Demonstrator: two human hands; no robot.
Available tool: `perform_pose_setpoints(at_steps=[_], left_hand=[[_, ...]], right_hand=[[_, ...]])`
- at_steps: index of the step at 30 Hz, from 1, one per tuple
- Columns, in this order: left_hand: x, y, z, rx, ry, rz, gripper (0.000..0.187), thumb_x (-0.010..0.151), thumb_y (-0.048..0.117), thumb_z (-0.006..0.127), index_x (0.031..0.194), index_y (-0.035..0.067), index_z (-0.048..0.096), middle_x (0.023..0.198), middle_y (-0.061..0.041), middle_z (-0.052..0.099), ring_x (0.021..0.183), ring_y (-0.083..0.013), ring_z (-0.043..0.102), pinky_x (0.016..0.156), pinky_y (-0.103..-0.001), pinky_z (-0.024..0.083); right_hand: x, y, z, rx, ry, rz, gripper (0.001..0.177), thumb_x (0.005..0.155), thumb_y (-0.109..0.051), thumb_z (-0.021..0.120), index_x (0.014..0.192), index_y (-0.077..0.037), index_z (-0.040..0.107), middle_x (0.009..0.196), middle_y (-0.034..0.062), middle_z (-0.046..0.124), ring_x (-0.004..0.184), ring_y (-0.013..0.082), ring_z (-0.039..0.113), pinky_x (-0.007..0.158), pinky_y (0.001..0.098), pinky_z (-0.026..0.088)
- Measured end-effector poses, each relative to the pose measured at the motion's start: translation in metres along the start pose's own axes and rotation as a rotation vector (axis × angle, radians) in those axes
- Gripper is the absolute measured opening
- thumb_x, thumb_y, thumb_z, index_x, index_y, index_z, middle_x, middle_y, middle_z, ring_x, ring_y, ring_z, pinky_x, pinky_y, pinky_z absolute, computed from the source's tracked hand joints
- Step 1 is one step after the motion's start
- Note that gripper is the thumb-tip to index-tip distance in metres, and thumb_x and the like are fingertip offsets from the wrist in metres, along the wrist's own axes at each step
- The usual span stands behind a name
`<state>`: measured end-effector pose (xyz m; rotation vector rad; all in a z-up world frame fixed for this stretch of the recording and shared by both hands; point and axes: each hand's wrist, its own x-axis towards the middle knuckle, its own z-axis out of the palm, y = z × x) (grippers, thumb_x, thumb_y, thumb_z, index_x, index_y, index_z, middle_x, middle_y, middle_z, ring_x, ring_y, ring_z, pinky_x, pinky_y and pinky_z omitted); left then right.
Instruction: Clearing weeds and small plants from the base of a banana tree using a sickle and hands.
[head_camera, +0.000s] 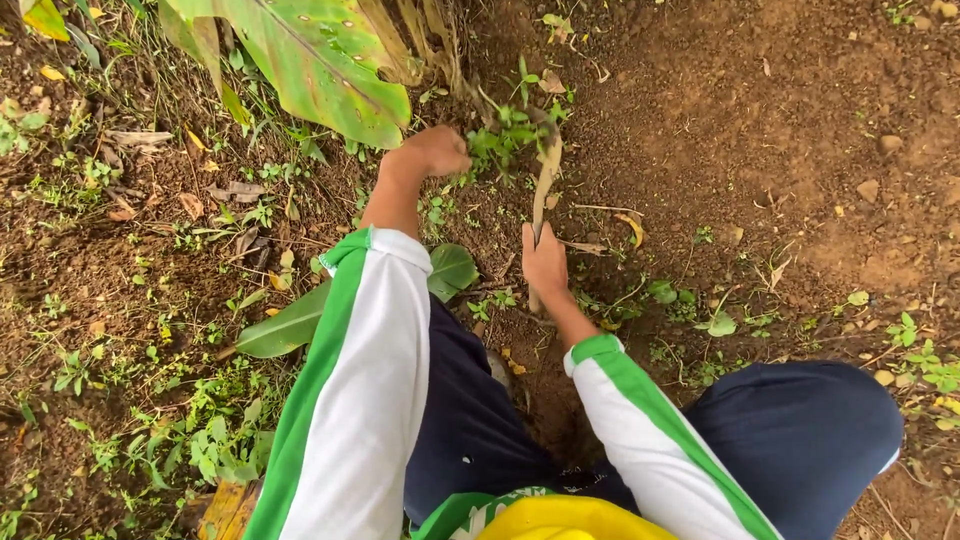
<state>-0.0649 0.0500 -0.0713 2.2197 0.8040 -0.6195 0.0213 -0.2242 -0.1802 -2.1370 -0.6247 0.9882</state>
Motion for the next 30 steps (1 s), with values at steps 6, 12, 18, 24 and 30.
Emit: perform_pose_setpoints(at_steps=[6, 12, 18, 24, 30], left_hand=[[-0.003, 0.025, -0.018, -0.173, 0.244, 0.118, 0.03, 0.098, 0.038, 0.065, 0.109, 0.01, 0.068, 0.109, -0.013, 0.071, 0.103, -0.0303, 0.068, 0.093, -0.047, 0.056], [-0.004, 0.038, -0.024, -0.19, 0.616, 0.301, 0.028, 0.095, 0.018, 0.073, 0.104, 0.014, 0.047, 0.11, -0.008, 0.049, 0.068, -0.0212, 0.052, 0.065, -0.042, 0.048], [0.008, 0.035, -0.01, -0.041, 0.362, 0.117, 0.057, 0.099, 0.035, 0.074, 0.143, 0.013, 0.044, 0.151, -0.021, 0.036, 0.111, -0.0455, 0.06, 0.096, -0.063, 0.049], [0.029, 0.017, 0.0, 0.096, 0.116, -0.02, 0.036, 0.104, 0.038, 0.064, 0.113, 0.003, 0.069, 0.117, -0.02, 0.068, 0.109, -0.0365, 0.061, 0.102, -0.053, 0.05], [0.004, 0.011, -0.003, -0.062, -0.075, -0.059, 0.032, 0.111, 0.026, 0.049, 0.107, 0.008, 0.075, 0.09, -0.015, 0.079, 0.072, -0.0241, 0.078, 0.077, -0.048, 0.065]], right_hand=[[0.015, -0.087, -0.028, 0.084, 0.093, -0.012, 0.041, 0.11, -0.042, 0.037, 0.105, -0.005, 0.053, 0.072, 0.008, 0.059, 0.051, 0.0182, 0.061, 0.046, 0.0366, 0.053], [0.004, -0.051, 0.009, -0.066, 0.133, 0.011, 0.035, 0.112, -0.038, 0.039, 0.096, -0.01, 0.053, 0.069, -0.0001, 0.05, 0.052, 0.0148, 0.047, 0.043, 0.0342, 0.04], [-0.038, -0.025, 0.012, -0.057, 0.054, 0.111, 0.036, 0.111, -0.041, 0.04, 0.099, -0.01, 0.053, 0.07, 0.0034, 0.056, 0.055, 0.0186, 0.054, 0.047, 0.0384, 0.045], [-0.012, -0.072, -0.015, 0.199, 0.142, 0.068, 0.027, 0.112, -0.03, 0.045, 0.091, -0.014, 0.043, 0.066, -0.0009, 0.049, 0.047, 0.0111, 0.047, 0.039, 0.0285, 0.045], [0.015, -0.028, 0.002, 0.119, 0.106, -0.042, 0.067, 0.115, -0.038, 0.037, 0.149, 0.019, 0.029, 0.086, 0.0196, 0.066, 0.06, 0.017, 0.066, 0.048, 0.0337, 0.056]])
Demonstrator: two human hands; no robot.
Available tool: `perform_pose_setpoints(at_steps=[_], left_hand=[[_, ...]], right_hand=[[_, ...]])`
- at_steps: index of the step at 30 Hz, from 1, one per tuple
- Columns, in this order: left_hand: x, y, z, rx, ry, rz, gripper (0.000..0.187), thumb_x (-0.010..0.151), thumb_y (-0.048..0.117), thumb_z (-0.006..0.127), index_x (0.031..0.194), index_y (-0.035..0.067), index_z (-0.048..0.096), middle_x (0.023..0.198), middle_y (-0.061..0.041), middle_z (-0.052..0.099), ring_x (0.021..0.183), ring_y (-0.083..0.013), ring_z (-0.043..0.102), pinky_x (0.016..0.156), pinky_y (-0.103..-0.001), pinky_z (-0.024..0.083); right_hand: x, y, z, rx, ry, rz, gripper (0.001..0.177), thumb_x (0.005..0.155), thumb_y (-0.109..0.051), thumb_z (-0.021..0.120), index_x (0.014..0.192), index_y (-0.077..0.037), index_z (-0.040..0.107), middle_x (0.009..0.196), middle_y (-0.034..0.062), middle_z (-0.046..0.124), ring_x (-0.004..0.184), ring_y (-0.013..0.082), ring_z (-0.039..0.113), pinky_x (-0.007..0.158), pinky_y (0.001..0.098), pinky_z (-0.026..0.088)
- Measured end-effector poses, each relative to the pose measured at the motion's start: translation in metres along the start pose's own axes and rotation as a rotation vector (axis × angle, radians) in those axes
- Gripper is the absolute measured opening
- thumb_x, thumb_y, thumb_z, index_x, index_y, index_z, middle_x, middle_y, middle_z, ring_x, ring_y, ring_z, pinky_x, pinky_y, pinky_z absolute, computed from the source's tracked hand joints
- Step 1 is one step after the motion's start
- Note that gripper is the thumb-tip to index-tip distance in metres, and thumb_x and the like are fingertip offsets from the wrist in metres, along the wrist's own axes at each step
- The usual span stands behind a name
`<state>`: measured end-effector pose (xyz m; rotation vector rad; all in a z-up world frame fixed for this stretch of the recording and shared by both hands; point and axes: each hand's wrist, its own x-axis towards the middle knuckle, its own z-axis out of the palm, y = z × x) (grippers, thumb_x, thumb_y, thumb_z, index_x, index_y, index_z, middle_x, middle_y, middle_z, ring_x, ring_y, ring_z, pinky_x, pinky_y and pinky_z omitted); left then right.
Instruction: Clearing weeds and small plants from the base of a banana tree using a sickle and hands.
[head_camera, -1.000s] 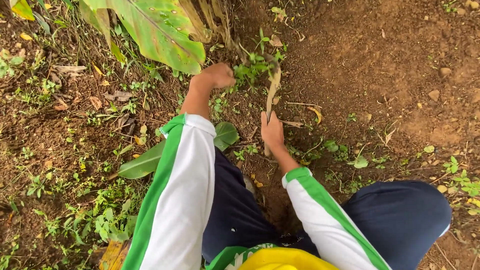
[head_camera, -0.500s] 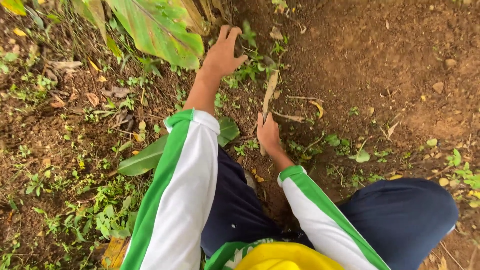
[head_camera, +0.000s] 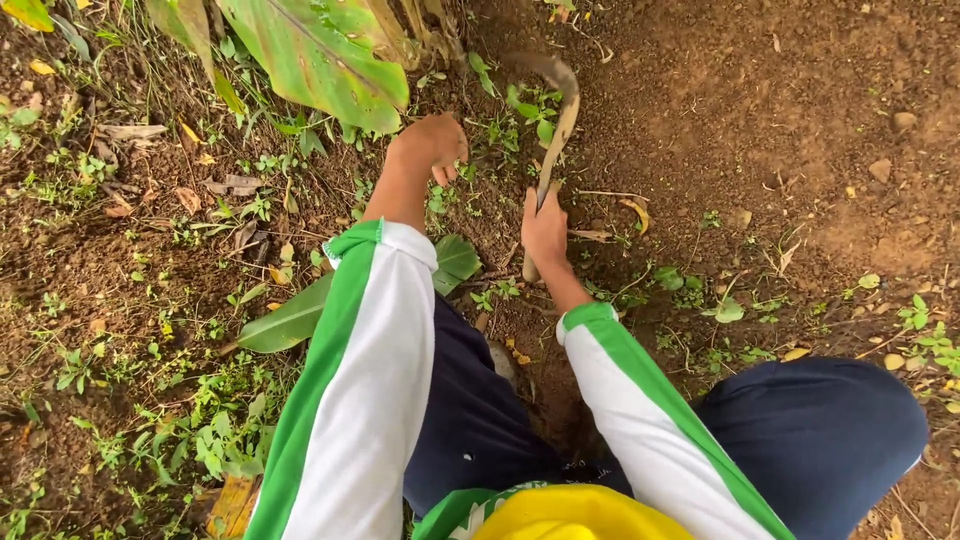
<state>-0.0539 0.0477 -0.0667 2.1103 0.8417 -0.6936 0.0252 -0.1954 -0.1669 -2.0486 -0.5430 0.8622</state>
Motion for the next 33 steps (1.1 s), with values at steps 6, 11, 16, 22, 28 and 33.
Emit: perform_pose_setpoints(at_steps=[6, 11, 16, 22, 28, 33], left_hand=[[-0.018, 0.01, -0.005, -0.122, -0.038, -0.043, 0.034, 0.108, 0.021, 0.045, 0.106, 0.004, 0.074, 0.089, -0.021, 0.078, 0.074, -0.0292, 0.079, 0.072, -0.047, 0.066], [-0.038, 0.025, -0.016, -0.12, -0.022, -0.039, 0.035, 0.108, 0.017, 0.045, 0.12, -0.004, 0.07, 0.086, -0.022, 0.078, 0.069, -0.0298, 0.079, 0.074, -0.045, 0.067], [-0.02, 0.008, -0.007, -0.146, 0.031, -0.095, 0.036, 0.107, 0.018, 0.044, 0.123, -0.003, 0.069, 0.083, -0.021, 0.078, 0.065, -0.028, 0.078, 0.071, -0.044, 0.067], [-0.059, 0.04, -0.023, -0.105, -0.014, -0.162, 0.029, 0.113, 0.019, 0.047, 0.125, 0.001, 0.066, 0.084, -0.008, 0.08, 0.087, -0.0196, 0.081, 0.093, -0.04, 0.062], [-0.062, 0.034, -0.022, -0.108, -0.04, -0.139, 0.032, 0.113, 0.021, 0.049, 0.137, 0.004, 0.059, 0.096, -0.007, 0.081, 0.088, -0.0149, 0.08, 0.106, -0.045, 0.054], [-0.048, 0.021, -0.02, 0.031, -0.1, -0.253, 0.028, 0.111, 0.015, 0.049, 0.116, 0.001, 0.073, 0.09, -0.009, 0.08, 0.075, -0.0168, 0.076, 0.073, -0.043, 0.062]], right_hand=[[0.009, -0.006, 0.001, -0.071, 0.005, 0.042, 0.055, 0.113, -0.042, 0.037, 0.133, 0.009, 0.045, 0.084, 0.0157, 0.063, 0.06, 0.0187, 0.066, 0.045, 0.0325, 0.058], [0.01, 0.017, -0.002, -0.113, 0.019, -0.027, 0.051, 0.114, -0.04, 0.036, 0.128, 0.007, 0.05, 0.076, 0.0132, 0.062, 0.051, 0.0163, 0.06, 0.039, 0.0323, 0.05], [0.003, 0.033, 0.001, -0.091, -0.01, 0.01, 0.046, 0.113, -0.039, 0.037, 0.118, 0.003, 0.055, 0.067, 0.0097, 0.062, 0.047, 0.014, 0.061, 0.038, 0.0284, 0.051], [-0.008, -0.025, -0.005, -0.137, 0.038, 0.156, 0.036, 0.109, -0.043, 0.041, 0.098, -0.011, 0.053, 0.074, 0.0071, 0.055, 0.058, 0.0245, 0.054, 0.053, 0.0458, 0.045], [-0.045, -0.001, 0.006, -0.144, 0.036, 0.177, 0.035, 0.11, -0.04, 0.043, 0.09, -0.012, 0.05, 0.071, 0.0017, 0.052, 0.058, 0.0171, 0.05, 0.053, 0.0381, 0.041], [-0.012, -0.027, 0.001, -0.151, 0.04, 0.129, 0.032, 0.111, -0.038, 0.042, 0.093, -0.013, 0.048, 0.074, 0.0035, 0.053, 0.059, 0.0207, 0.054, 0.049, 0.039, 0.046]])
